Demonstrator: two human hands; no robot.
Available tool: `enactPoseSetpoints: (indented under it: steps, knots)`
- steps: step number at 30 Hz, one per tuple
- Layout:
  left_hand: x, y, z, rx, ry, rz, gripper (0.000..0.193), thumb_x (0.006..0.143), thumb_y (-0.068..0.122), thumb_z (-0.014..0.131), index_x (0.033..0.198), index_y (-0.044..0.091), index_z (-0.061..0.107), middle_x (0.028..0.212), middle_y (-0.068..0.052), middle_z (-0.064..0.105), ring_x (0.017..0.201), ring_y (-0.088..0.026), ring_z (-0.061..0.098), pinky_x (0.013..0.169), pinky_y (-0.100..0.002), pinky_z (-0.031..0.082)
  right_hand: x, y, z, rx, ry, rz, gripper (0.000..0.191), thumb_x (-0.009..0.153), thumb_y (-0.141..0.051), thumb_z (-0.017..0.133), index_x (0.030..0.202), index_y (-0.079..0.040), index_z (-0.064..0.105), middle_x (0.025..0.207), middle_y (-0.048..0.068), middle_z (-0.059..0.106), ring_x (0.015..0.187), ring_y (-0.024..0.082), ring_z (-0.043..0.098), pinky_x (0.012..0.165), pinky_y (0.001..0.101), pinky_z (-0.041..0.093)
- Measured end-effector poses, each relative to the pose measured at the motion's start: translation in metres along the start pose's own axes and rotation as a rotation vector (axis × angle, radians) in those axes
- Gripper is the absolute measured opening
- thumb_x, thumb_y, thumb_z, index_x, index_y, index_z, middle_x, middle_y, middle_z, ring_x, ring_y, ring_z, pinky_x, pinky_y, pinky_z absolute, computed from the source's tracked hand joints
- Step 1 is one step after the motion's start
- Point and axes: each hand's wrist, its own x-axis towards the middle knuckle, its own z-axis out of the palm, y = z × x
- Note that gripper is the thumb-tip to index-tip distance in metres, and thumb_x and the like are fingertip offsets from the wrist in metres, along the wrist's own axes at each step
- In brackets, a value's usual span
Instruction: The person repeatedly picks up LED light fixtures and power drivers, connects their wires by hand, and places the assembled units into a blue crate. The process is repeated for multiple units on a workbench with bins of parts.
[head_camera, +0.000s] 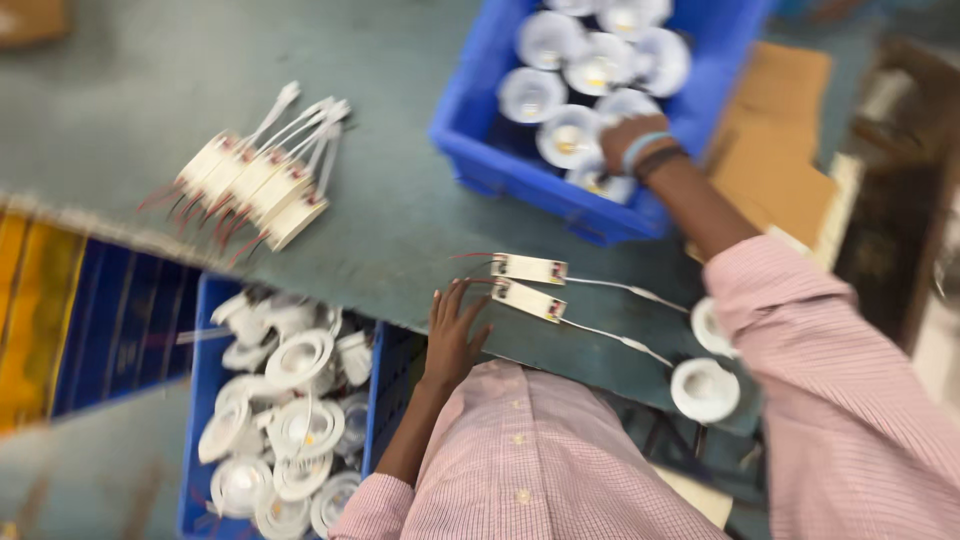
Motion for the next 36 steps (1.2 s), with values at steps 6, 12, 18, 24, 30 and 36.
enactPoseSetpoints:
  steps: [6,12,18,24,30,36]
  knots:
    - [-0.013,-0.086,-0.077,-0.115,0.285,-0.355,0.050,0.087,0.016,0.078,0.134,0.012,0.063,0.149,-0.017,0.053,0.140,-0.039,0.047,0.118,-0.052,0.035,0.060,0.016,0.073,0.047,-0.097,0.064,0.049,0.097,-0.027,0.055,0.136,0.003,0.054,0.135,0.029,0.064,0.123,0.046,0.065,0.101,0.0565,0.053]
    - [0.033,-0.223,-0.163,-0.058,0.512,-0.396,0.041,0.089,0.012,0.077,0.127,0.009,0.065,0.143,-0.017,0.056,0.131,-0.039,0.054,0.110,-0.047,0.044,0.082,-0.012,0.057,0.174,-0.029,-0.029,0.083,0.102,-0.029,0.043,0.150,0.034,0.018,0.121,0.046,0.062,0.110,0.057,0.067,0.097,0.0542,0.053]
    - [0.125,-0.359,-0.220,0.254,0.462,-0.220,0.048,0.084,0.011,0.077,0.130,0.007,0.064,0.141,-0.021,0.054,0.134,-0.041,0.047,0.111,-0.053,0.037,0.055,-0.076,-0.031,0.379,-0.012,0.282,0.100,0.079,-0.057,0.080,0.140,0.015,0.046,0.122,0.040,0.066,0.115,0.053,0.065,0.098,0.0505,0.052]
    - [0.140,-0.407,-0.202,0.640,0.391,-0.217,0.052,0.085,0.007,0.073,0.136,0.001,0.061,0.139,-0.025,0.055,0.130,-0.037,0.050,0.109,-0.059,0.036,-0.076,-0.156,-0.143,0.416,0.564,0.371,0.082,0.084,-0.034,0.093,0.142,0.005,0.050,0.127,0.031,0.067,0.113,0.040,0.069,0.094,0.0454,0.055]
    - [0.101,-0.413,-0.224,0.499,0.275,-0.128,0.056,0.085,0.012,0.075,0.137,-0.003,0.060,0.115,-0.016,0.058,0.112,-0.033,0.055,0.100,-0.050,0.042,-0.154,-0.336,-0.154,1.211,0.716,0.013,0.060,0.089,-0.007,0.083,0.141,-0.001,0.054,0.124,0.009,0.065,0.114,0.020,0.067,0.102,0.0316,0.055]
    - [0.044,-0.404,-0.235,0.183,0.000,0.018,0.056,0.069,0.007,0.072,0.125,0.003,0.065,0.114,-0.014,0.058,0.111,-0.031,0.056,0.093,-0.043,0.044,-0.028,-0.449,-0.088,0.614,0.352,-0.248,0.082,0.060,-0.027,0.096,0.133,-0.009,0.062,0.128,0.020,0.061,0.117,0.038,0.059,0.099,0.0489,0.048]
